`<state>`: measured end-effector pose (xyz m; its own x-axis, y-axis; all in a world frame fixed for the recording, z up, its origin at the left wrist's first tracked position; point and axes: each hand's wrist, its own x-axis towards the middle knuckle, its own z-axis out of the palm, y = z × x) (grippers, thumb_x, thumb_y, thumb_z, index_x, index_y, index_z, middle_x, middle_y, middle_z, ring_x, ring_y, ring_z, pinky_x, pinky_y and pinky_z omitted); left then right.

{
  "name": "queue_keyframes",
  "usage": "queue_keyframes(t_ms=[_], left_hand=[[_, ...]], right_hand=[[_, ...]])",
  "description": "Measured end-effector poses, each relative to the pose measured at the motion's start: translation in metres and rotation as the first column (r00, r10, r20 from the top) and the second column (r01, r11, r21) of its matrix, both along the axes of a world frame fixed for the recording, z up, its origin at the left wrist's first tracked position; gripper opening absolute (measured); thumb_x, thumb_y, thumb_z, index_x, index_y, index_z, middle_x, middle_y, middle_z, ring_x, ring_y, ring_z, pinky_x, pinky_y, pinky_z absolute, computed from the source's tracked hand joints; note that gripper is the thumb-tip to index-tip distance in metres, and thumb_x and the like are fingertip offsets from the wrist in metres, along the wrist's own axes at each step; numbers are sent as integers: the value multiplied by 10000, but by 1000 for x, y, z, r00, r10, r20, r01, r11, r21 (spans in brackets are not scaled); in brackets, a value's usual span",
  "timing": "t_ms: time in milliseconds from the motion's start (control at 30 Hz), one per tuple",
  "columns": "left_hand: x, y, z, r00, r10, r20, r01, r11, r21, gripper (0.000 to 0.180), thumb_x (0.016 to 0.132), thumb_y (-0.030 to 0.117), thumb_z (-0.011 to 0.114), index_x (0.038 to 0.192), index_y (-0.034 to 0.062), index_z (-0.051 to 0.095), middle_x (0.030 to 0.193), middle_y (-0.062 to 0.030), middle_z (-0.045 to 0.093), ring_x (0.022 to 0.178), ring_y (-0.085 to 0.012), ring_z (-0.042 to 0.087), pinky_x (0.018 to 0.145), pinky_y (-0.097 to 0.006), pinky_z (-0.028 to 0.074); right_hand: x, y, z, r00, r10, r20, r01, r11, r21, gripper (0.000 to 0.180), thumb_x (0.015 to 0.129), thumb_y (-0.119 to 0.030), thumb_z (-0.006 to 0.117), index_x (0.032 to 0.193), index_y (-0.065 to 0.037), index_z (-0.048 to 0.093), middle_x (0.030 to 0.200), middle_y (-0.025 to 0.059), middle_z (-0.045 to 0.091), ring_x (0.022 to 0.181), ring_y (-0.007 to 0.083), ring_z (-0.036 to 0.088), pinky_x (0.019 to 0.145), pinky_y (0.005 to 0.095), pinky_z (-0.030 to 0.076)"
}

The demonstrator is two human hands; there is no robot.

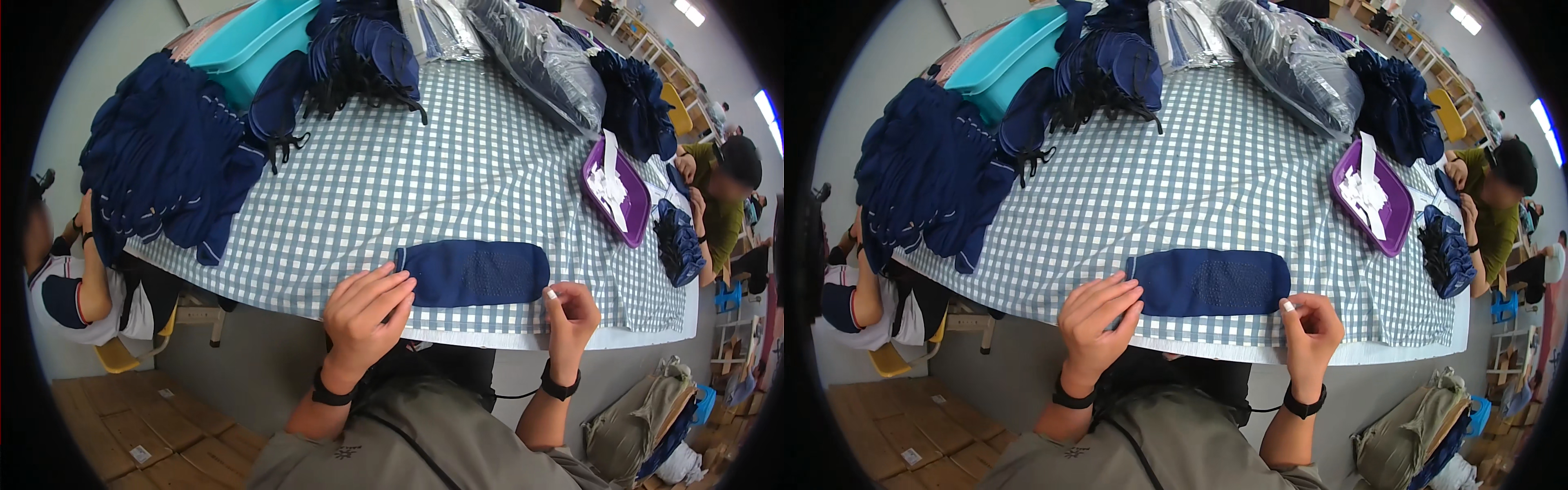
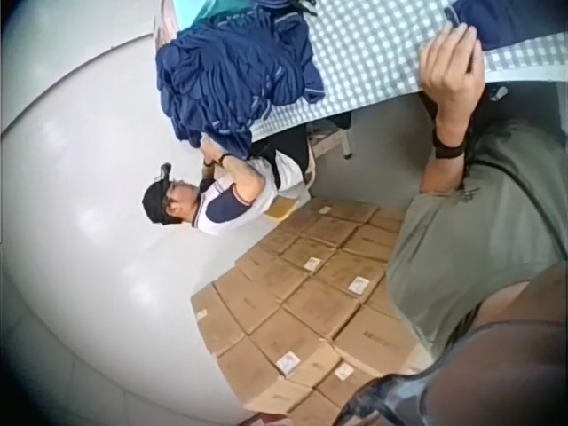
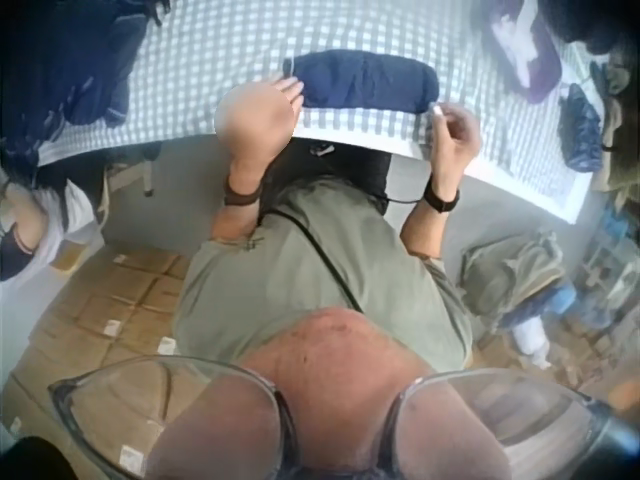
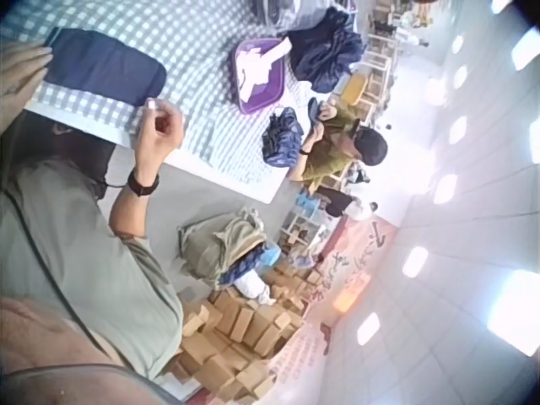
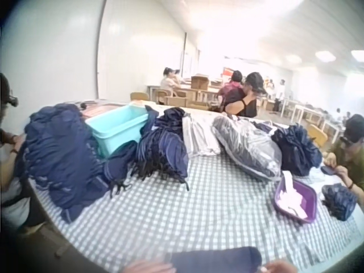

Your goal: Applying adhesive labels to folded blue socks in a manufacturing workshop.

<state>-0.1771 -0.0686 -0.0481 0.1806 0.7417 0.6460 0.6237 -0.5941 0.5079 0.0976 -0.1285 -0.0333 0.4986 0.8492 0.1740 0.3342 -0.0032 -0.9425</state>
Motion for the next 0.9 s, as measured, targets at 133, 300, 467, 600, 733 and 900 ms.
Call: queue_keyframes(t_ms=[133,300,467,600,733,900], left_hand=[[8,2,12,1000,-21,1,21,999,-36,235,683,-7,773,888,108,769,1036,-68,735,1077,-290,677,838,-386,524],[-1,-1,6,993,-9,-120,5,1000,-29,227,704,-25,707,874,112,768,1076,-70,724,1125,-309,647,843,-382,480],[7,-4,3,990,14,-137,-20,999,-40,203,717,3,658,860,105,760,1059,-67,727,1087,-300,654,867,-389,460],[5,-6,5,987,60,-149,-69,996,-55,181,724,3,644,841,93,748,1040,-76,725,1077,-311,652,867,-397,460],[8,-3,6,985,74,-158,-87,993,-74,164,723,5,639,828,81,740,1028,-84,723,1058,-321,653,869,-410,465],[15,-1,7,987,61,-149,-70,996,-56,177,708,5,639,829,86,741,1026,-86,722,1057,-327,652,868,-414,468]], right_hand=[[8,0,1,999,-13,36,12,999,31,92,835,37,701,895,-23,667,637,-55,520,562,7,441,505,182,317],[2,3,2,998,68,-17,-69,997,-45,99,837,1,717,926,-25,683,682,-25,619,594,10,528,526,184,403],[21,-27,38,986,145,85,-140,988,-63,93,859,-7,678,950,6,694,719,24,653,613,65,604,563,207,471],[51,-35,81,983,2,181,-11,999,48,141,875,27,605,993,40,681,804,77,670,648,113,645,596,236,507],[96,-2,111,980,-22,200,14,999,44,169,943,-70,571,1023,33,679,751,41,651,626,81,610,552,216,466],[192,101,121,971,96,219,-121,987,105,224,940,-150,604,1063,23,674,800,44,662,666,83,623,559,202,473]])
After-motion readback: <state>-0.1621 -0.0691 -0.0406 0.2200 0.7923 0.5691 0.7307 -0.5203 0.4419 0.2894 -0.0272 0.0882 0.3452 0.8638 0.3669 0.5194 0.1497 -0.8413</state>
